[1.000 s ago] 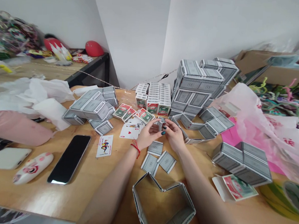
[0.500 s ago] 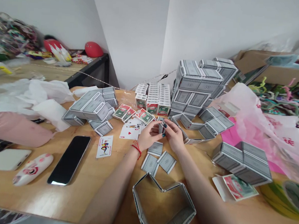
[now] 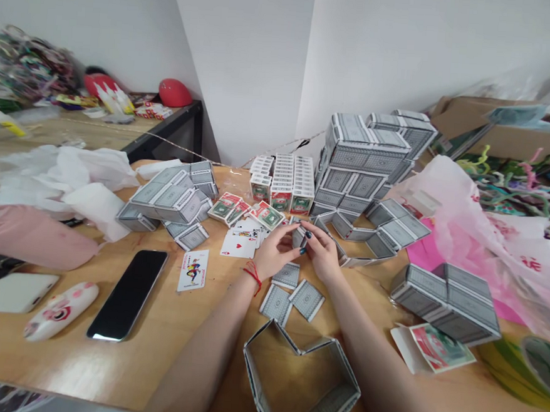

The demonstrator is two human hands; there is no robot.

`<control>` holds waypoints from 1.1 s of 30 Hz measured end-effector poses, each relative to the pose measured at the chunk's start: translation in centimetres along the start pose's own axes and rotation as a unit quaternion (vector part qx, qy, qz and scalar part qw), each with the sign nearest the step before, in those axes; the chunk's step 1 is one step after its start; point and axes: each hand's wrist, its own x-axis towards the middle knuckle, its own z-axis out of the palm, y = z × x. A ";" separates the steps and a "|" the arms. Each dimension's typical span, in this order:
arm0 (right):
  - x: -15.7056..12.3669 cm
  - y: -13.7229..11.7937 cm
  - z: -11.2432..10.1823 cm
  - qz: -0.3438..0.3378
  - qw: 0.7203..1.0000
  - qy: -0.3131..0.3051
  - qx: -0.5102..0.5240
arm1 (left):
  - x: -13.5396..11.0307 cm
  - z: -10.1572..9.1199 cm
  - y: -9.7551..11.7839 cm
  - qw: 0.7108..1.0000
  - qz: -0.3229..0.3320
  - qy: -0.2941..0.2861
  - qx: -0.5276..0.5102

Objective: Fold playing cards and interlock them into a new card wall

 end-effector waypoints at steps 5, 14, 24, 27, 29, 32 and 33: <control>0.1 0.2 -0.3 0.012 0.999 -0.026 0.047 | 0.0 0.1 -0.2 0.999 0.012 0.015 0.030; 0.0 -0.2 0.1 0.009 0.999 -0.025 0.027 | 0.1 -0.4 -0.2 0.993 0.055 0.030 0.099; 0.0 -0.3 0.2 0.001 1.000 -0.027 0.004 | 0.0 -0.2 -0.2 0.979 0.090 0.046 0.175; 0.0 -0.3 0.2 0.009 1.000 -0.024 0.008 | -0.1 -0.2 -0.4 0.974 0.096 0.042 0.202; 0.1 -0.2 0.3 0.004 1.000 -0.014 0.002 | 0.0 -0.2 -0.4 0.969 0.101 0.043 0.222; 0.2 0.2 0.3 -0.019 1.000 -0.003 -0.013 | 0.0 -0.2 -0.4 0.963 0.108 0.045 0.242; 0.3 0.3 0.4 -0.025 1.000 -0.001 -0.015 | 0.0 -0.2 -0.4 0.963 0.109 0.044 0.243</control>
